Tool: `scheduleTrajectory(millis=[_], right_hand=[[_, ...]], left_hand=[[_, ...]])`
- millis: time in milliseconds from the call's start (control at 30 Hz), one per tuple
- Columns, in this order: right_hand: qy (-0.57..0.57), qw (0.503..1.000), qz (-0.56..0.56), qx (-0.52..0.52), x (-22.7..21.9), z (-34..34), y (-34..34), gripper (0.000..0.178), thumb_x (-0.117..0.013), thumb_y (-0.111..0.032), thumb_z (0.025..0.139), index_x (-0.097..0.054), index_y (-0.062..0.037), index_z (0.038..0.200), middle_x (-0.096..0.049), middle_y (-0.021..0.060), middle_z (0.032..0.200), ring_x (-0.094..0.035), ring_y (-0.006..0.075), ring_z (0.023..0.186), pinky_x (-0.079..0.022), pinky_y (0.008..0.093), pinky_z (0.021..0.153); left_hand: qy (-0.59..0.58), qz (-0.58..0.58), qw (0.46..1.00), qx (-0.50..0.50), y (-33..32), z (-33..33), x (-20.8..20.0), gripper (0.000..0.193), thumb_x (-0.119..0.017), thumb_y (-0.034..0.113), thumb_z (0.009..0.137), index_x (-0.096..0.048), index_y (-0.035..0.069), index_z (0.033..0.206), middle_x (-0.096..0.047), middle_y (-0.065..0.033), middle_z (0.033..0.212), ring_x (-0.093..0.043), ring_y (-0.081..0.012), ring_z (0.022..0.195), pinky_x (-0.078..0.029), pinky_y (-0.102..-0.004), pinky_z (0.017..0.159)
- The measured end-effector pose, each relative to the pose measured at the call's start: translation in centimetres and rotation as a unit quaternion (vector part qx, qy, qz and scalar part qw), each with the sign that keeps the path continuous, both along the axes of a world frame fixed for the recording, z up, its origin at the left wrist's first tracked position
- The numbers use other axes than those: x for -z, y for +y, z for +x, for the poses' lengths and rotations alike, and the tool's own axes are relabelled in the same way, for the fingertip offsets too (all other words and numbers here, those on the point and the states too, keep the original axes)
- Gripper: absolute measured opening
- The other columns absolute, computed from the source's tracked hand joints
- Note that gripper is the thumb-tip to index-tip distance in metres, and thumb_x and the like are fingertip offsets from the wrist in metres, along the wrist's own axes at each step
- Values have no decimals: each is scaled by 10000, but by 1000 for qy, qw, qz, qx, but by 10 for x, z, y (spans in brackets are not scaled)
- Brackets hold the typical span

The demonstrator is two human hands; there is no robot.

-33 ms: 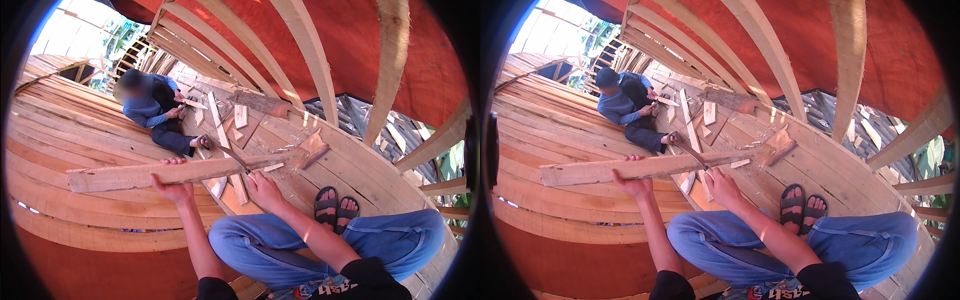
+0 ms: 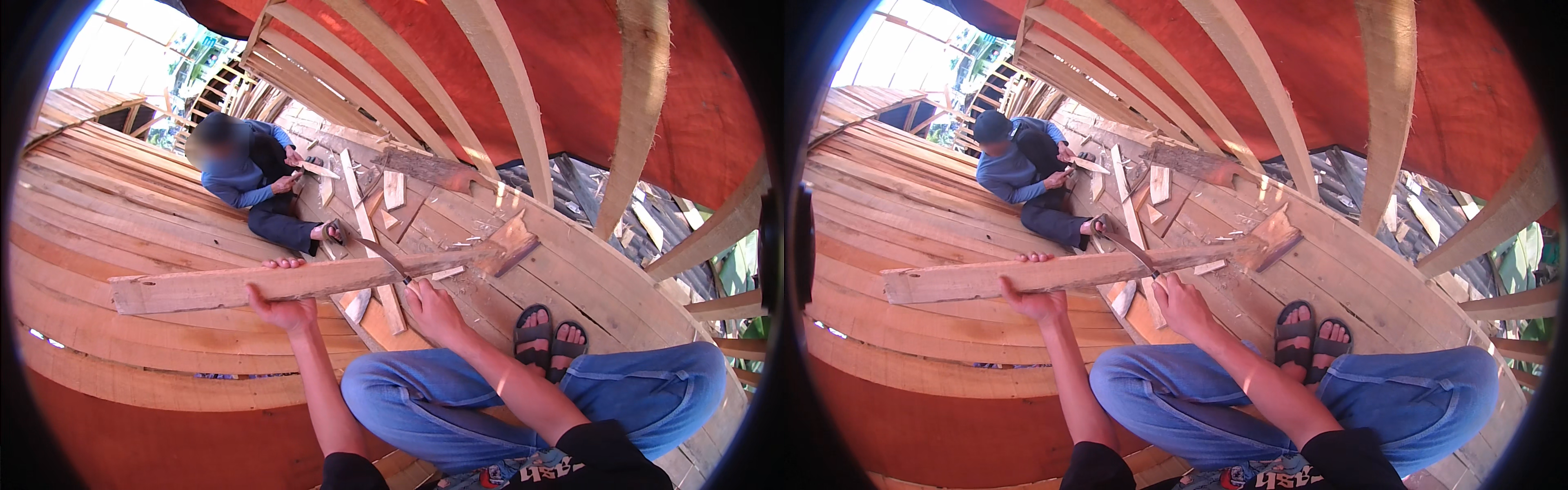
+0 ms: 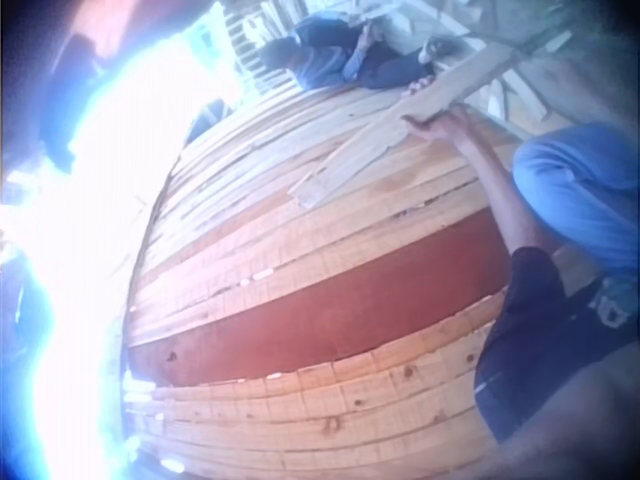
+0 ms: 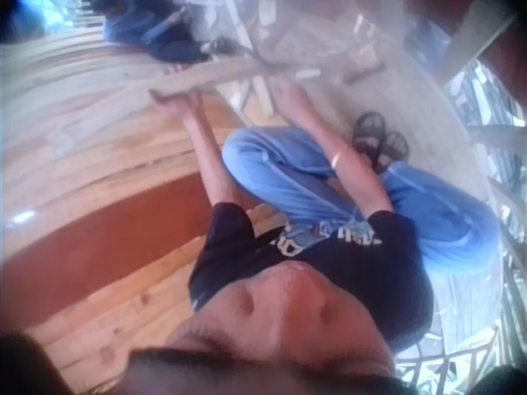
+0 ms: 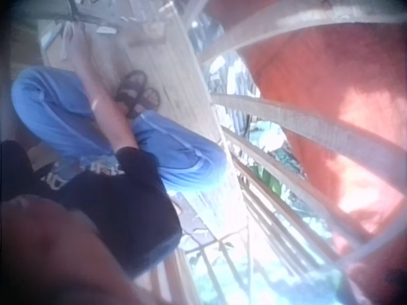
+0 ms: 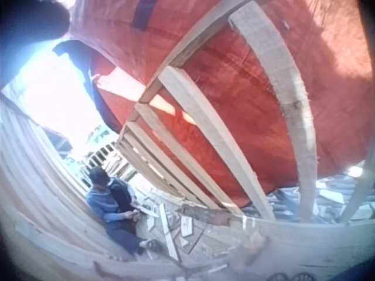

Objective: The person carves a wooden plank using a small knife while sitting within a wooden structure under construction.

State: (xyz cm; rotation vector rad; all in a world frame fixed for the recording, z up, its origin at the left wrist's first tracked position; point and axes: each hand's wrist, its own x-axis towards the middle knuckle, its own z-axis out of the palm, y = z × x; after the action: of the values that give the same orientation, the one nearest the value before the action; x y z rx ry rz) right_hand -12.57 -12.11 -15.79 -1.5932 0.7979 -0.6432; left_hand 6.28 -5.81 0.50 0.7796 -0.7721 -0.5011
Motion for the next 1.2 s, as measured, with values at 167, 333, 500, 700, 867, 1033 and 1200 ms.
scheduleTrajectory(millis=[167,333,500,700,867,1033,1200], right_hand=[[93,991,42,82,88,-31,-15,405,-451,-335,969,-541,60,958,-616,336,790,-609,508,790,-473,580,711],[35,999,20,34,50,-16,-7,403,-440,-331,971,-544,58,970,-616,337,799,-607,509,795,-473,578,722],[46,997,28,51,57,-23,-9,404,-441,-328,970,-546,62,978,-616,337,803,-604,511,804,-471,575,723],[52,998,21,40,73,-26,-20,394,-446,-321,969,-542,61,971,-627,319,824,-607,503,815,-469,576,724],[30,999,17,32,49,-18,-9,403,-447,-330,969,-539,63,959,-623,326,818,-606,504,813,-467,580,722],[70,994,29,82,109,-35,-29,400,-456,-332,970,-532,61,961,-621,325,806,-605,503,813,-463,586,715],[15,1000,23,6,49,-19,-7,382,-465,-321,968,-532,53,924,-622,316,789,-609,500,784,-470,576,690]], left_hand=[[9,-7,1000,-1,-4,-2,-4,487,-514,523,874,-500,53,1002,-516,-94,904,-518,-239,875,-438,-407,890],[8,-3,1000,-13,-1,0,-1,493,-507,528,872,-497,51,997,-512,-92,897,-518,-240,867,-434,-406,889],[0,5,1000,-31,-1,-4,-3,495,-502,532,871,-499,53,995,-516,-92,891,-520,-239,863,-430,-405,893],[30,5,998,-49,-3,-2,0,518,-494,556,866,-517,50,977,-524,-98,886,-516,-243,855,-426,-407,878],[4,12,999,-39,-2,-5,-4,521,-490,558,868,-515,48,977,-524,-100,886,-517,-247,857,-427,-408,877],[9,-1,999,-33,-9,-7,-9,519,-488,555,870,-517,48,979,-525,-105,888,-518,-252,857,-428,-409,874],[-10,0,1000,3,0,1,-5,521,-484,557,871,-520,50,984,-526,-106,893,-519,-254,867,-427,-407,869]])
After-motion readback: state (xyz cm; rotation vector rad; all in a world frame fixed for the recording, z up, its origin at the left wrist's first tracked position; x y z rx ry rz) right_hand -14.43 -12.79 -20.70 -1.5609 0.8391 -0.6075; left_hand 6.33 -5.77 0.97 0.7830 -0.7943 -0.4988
